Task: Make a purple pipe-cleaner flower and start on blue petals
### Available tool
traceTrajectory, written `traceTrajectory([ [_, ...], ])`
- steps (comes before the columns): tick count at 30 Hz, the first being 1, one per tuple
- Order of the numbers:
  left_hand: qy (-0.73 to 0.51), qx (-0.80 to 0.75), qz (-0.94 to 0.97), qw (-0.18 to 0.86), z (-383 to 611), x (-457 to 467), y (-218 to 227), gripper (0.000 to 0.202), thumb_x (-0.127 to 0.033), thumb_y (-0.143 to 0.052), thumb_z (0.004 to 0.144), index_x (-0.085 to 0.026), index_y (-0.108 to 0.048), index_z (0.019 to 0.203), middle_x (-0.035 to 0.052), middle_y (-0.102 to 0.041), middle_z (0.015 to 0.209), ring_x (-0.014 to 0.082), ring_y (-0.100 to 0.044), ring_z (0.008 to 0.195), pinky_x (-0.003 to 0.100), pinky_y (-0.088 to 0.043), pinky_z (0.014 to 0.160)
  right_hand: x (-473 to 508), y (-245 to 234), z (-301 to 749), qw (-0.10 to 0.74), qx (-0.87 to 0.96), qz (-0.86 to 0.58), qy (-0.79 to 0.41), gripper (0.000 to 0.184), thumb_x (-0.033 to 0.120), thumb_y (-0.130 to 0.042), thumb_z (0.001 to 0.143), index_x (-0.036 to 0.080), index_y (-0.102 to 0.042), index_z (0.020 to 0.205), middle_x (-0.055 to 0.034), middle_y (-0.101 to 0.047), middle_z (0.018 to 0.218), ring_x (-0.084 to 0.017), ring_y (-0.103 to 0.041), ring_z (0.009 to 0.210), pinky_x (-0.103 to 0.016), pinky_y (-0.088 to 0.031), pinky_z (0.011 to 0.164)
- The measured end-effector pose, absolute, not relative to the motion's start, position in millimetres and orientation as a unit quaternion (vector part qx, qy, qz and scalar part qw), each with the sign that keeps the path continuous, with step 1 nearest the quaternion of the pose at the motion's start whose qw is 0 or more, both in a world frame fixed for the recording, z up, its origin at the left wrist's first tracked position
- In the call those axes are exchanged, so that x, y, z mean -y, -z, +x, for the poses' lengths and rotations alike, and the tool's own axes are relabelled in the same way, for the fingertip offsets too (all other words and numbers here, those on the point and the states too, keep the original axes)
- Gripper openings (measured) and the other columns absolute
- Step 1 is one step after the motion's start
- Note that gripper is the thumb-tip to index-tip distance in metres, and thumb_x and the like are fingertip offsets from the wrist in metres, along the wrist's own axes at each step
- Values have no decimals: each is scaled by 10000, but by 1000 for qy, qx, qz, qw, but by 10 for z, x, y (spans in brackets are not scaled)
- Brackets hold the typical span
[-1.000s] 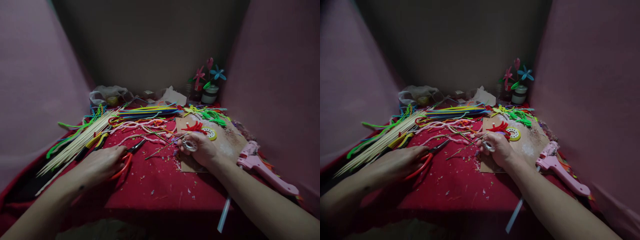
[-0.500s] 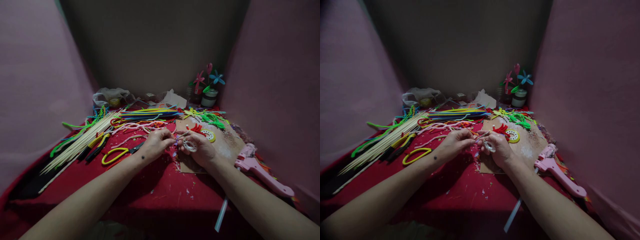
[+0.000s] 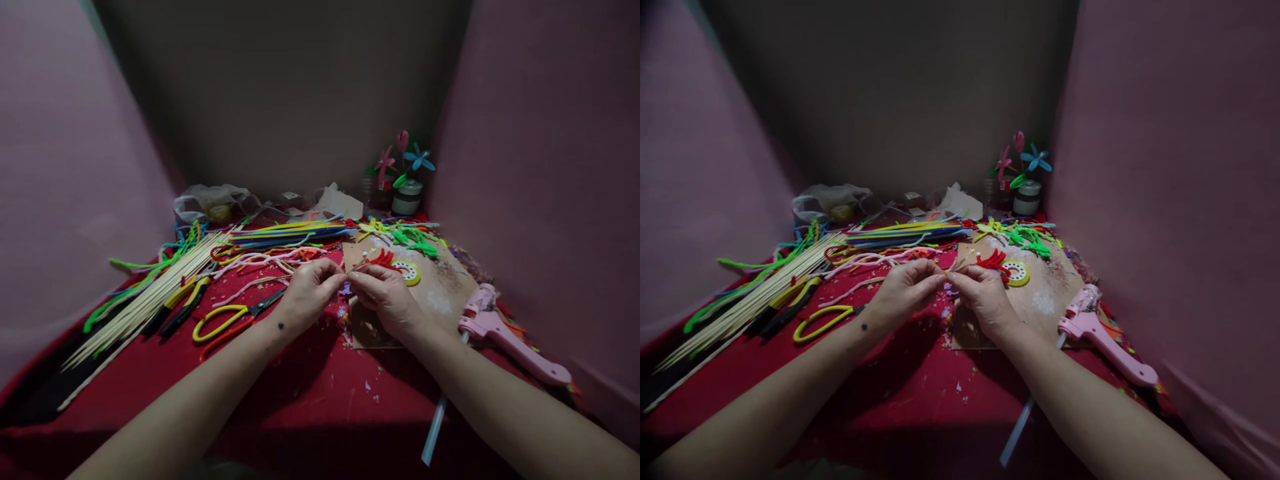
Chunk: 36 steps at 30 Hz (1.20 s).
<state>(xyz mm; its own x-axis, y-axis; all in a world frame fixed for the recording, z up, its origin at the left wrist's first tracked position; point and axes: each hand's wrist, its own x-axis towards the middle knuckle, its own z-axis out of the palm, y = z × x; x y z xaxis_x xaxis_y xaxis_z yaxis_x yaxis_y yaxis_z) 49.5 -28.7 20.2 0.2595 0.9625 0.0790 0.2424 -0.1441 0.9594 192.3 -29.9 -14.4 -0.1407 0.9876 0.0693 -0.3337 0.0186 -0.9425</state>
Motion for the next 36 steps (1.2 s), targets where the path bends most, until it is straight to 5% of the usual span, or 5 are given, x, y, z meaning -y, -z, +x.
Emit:
traceTrajectory([
  [9, -405, -311, 499, 700, 319, 254, -178, 212, -302, -636, 736, -128, -517, 717, -30, -504, 618, 0, -302, 396, 142, -176, 376, 280, 107, 1921, 542, 449, -320, -634, 169, 329, -663, 691, 173, -628, 746, 32, -561, 556, -56, -384, 423, -187, -221, 387],
  [20, -411, -349, 569, 621, 340, 299, -120, 314, -336, -660, 704, -140, -596, 941, -19, -571, 644, 16, -310, 399, 174, -195, 392, 331, 57, 1917, 514, 422, -238, -708, 403, 460, -616, 736, 235, -551, 1063, 31, -596, 613, -82, -466, 445, -180, -294, 392],
  [27, -375, -411, 639, 531, 346, 351, -201, 220, -258, -639, 694, -125, -694, 860, -18, -572, 555, 52, -412, 439, 178, -311, 431, 306, 119, 1929, 483, 408, -226, -741, 320, 422, -585, 776, 240, -531, 1035, 39, -576, 541, -112, -536, 412, -178, -344, 357],
  [32, -356, -374, 687, 511, 337, 348, -193, 178, -225, -629, 694, -137, -709, 827, 30, -669, 728, 145, -591, 695, 268, -465, 689, 276, 151, 1953, 401, 362, -223, -812, 319, 494, -555, 764, 213, -530, 912, 20, -602, 573, -141, -560, 379, -170, -305, 255],
  [36, -359, -353, 736, 451, 321, 325, -142, 145, -215, -619, 713, -159, -707, 814, 36, -677, 801, 154, -604, 752, 281, -469, 733, 260, 159, 1962, 346, 319, -232, -851, 292, 481, -473, 810, 195, -519, 834, 2, -606, 582, -161, -594, 435, -178, -344, 255],
])
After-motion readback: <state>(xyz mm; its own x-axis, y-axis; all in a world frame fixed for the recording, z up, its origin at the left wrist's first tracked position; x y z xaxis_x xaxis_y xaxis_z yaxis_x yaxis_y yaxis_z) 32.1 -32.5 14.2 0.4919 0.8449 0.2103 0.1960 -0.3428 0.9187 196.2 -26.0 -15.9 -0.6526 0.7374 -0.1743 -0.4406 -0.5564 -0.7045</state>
